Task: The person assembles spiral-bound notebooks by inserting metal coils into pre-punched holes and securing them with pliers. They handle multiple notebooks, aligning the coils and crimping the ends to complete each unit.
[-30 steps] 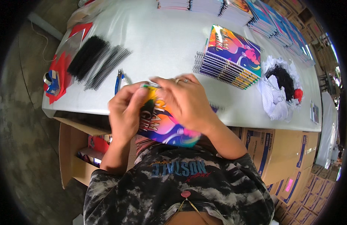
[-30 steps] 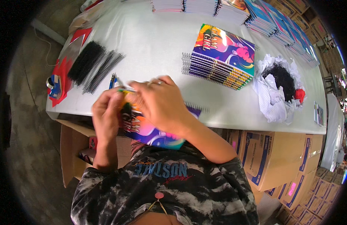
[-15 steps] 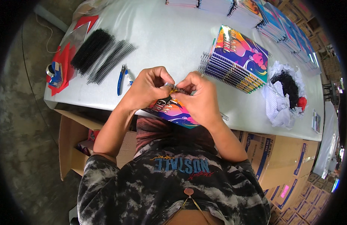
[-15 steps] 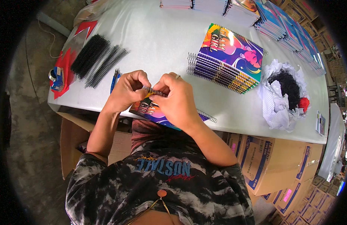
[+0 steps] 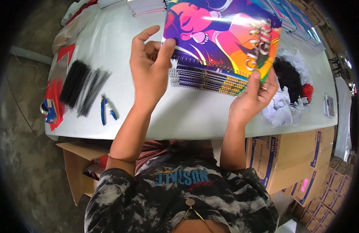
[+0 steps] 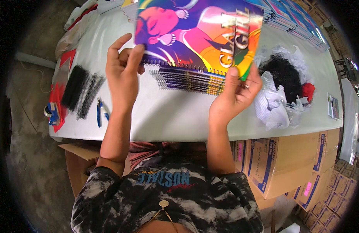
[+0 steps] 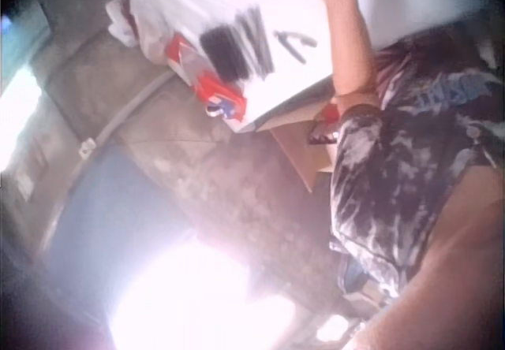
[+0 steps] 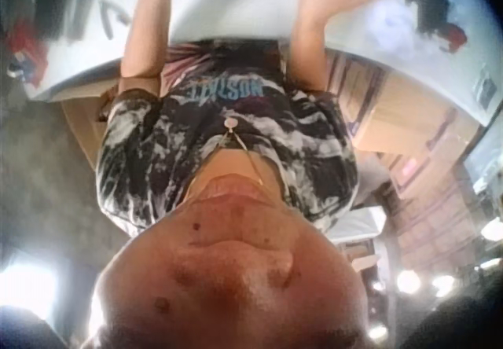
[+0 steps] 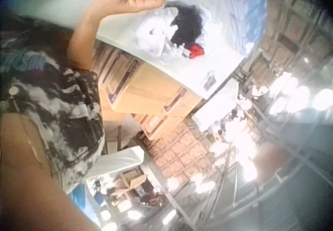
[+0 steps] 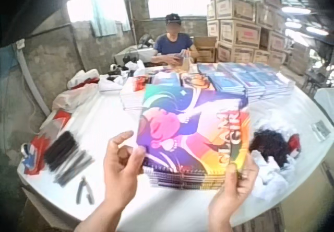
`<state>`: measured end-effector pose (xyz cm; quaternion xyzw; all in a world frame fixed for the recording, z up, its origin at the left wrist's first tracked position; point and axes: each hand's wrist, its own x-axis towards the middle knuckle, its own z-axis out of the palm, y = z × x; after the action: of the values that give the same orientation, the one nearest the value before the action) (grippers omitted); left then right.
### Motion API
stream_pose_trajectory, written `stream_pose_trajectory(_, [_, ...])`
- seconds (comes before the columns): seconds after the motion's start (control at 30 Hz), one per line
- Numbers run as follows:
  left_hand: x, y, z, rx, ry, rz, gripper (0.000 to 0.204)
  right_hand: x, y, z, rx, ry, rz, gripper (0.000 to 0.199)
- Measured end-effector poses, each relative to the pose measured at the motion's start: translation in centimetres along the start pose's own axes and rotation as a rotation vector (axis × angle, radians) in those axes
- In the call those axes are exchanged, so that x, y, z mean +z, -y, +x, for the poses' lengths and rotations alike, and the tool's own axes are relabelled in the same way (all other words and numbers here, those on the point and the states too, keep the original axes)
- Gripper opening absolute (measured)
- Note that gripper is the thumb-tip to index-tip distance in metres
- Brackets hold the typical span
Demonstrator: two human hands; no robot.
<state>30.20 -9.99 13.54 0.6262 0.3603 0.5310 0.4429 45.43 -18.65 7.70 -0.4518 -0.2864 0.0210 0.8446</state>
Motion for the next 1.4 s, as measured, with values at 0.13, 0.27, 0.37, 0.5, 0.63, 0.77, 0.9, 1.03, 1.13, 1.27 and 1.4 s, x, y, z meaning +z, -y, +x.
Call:
stream_pose_trajectory(0.13, [2.1, 6.7, 0.1, 0.34, -0.051, 0.816, 0.018, -4.4, -4.7, 0.6, -0.047, 0.111, -0.76, 0.036])
stream_pose_trajectory(0.27, [3.6, 9.7, -1.4, 0.188, -0.16, 0.393, 0.013, -4.6, -5.4, -0.2, 0.07, 0.163, -0.421, 0.039])
stream_pose_trajectory(0.37, [4.2, 10.9, -1.9, 0.089, -0.266, 0.178, 0.009, -4.9, -5.2, 0.4, -0.042, 0.271, -0.557, 0.039])
stream_pose_trajectory(0.5, [4.9, 11.0, -2.6, -0.017, -0.358, 0.065, 0.007, -4.6, -5.0, 0.3, 0.032, 0.207, -0.526, 0.037])
stream_pose_trajectory(0.63, [4.6, 11.0, -2.4, -0.028, -0.37, 0.012, 0.007, -4.4, -5.0, 0.2, -0.003, 0.185, -0.546, 0.038])
stream_pose_trajectory(0.77, [1.5, 9.7, -3.9, 0.116, -0.412, 0.167, 0.025, -4.5, -5.0, -0.1, -0.123, 0.183, -0.591, 0.05])
stream_pose_trajectory(0.9, [-7.9, 8.1, -8.9, 0.145, -0.367, 0.455, 0.03, -4.6, -3.9, -2.7, -0.239, 0.179, -0.633, 0.055])
stream_pose_trajectory(1.03, [-17.6, 9.1, -16.3, -0.137, -0.619, 0.55, 0.028, -4.4, -3.0, -7.2, -0.236, 0.343, -0.684, 0.053])
stream_pose_trajectory(1.13, [-25.0, 10.2, -22.7, -0.241, -0.988, 0.293, 0.022, -2.7, -2.3, -10.4, -0.378, 0.366, -0.741, 0.053])
stream_pose_trajectory(1.27, [-28.1, 9.0, -28.9, -0.235, -1.013, 0.52, 0.014, 0.6, -1.5, -13.8, -0.457, 0.523, -0.688, 0.053])
stream_pose_trajectory(1.4, [-31.2, 8.5, -33.8, -0.252, -1.125, 0.455, 0.013, 3.1, -0.9, -18.1, -0.3, 0.973, -0.657, 0.052])
